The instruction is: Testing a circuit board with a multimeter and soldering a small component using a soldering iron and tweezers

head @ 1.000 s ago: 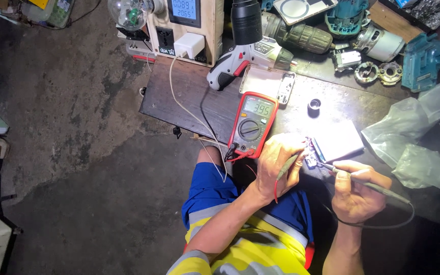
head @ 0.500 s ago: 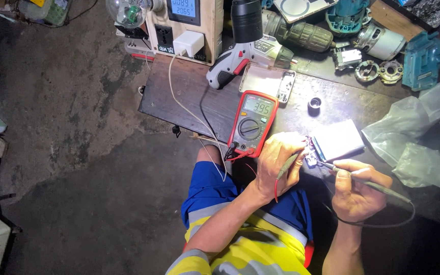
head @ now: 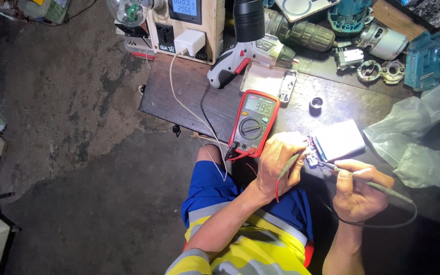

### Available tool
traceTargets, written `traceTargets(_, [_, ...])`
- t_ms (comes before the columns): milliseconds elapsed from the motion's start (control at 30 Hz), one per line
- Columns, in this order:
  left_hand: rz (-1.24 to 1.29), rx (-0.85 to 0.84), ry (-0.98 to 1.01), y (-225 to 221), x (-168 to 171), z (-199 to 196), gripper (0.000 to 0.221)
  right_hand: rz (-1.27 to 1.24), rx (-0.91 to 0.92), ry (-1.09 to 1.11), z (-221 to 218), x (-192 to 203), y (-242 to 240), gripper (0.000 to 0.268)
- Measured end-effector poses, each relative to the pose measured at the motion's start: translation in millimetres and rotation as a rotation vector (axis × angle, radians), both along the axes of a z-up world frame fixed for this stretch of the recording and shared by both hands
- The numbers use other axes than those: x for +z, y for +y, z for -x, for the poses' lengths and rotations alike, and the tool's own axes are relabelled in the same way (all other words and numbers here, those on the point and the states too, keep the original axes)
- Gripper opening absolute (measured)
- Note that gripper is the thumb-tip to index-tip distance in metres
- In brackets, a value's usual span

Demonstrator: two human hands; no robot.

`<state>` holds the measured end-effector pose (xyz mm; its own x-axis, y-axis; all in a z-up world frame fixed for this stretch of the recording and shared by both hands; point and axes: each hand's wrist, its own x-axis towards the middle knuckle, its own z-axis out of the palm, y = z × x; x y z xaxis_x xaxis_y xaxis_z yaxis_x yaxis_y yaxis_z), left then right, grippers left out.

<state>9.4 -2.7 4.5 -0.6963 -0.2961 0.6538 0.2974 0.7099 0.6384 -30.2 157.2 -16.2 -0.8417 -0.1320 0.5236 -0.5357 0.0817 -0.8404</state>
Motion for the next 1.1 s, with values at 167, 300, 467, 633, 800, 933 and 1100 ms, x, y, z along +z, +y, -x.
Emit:
traceTargets(167, [0.004, 0.008, 0.004, 0.3, -0.3, 0.3, 0.010, 0.007, 0.004, -0.015, -0.9, 0.6, -0.3, 0.021])
traceTargets(300, [0.012, 0.017, 0.004, 0.7, -1.2, 0.3, 0.010, 0.039, 0.010, -0.056, -2.7, -2.1, -0.1, 0.022])
traceTargets(467, [0.005, 0.014, 0.003, 0.7, 0.6, 0.5, 0.010, 0.020, 0.007, -0.031, -1.5, 0.0, -0.4, 0.021])
traceTargets(633, [0.003, 0.010, 0.007, 0.6, -1.0, 0.5, 0.010, 0.028, 0.011, -0.044, -2.2, -2.5, 0.7, 0.021])
traceTargets(800, [0.002, 0.008, 0.006, 0.3, 1.5, 0.6, 0.010, 0.024, 0.003, -0.038, -1.8, 0.5, -0.7, 0.021])
traceTargets(933, [-0.004, -0.003, -0.001, 0.3, -0.1, 0.0, 0.009, 0.023, 0.004, -0.050, -1.6, -0.4, 0.1, 0.021])
traceTargets(1100, [-0.011, -0.005, 0.017, -0.1, 2.7, 0.6, 0.009, 0.007, 0.007, -0.011, -0.4, -6.2, 3.4, 0.022])
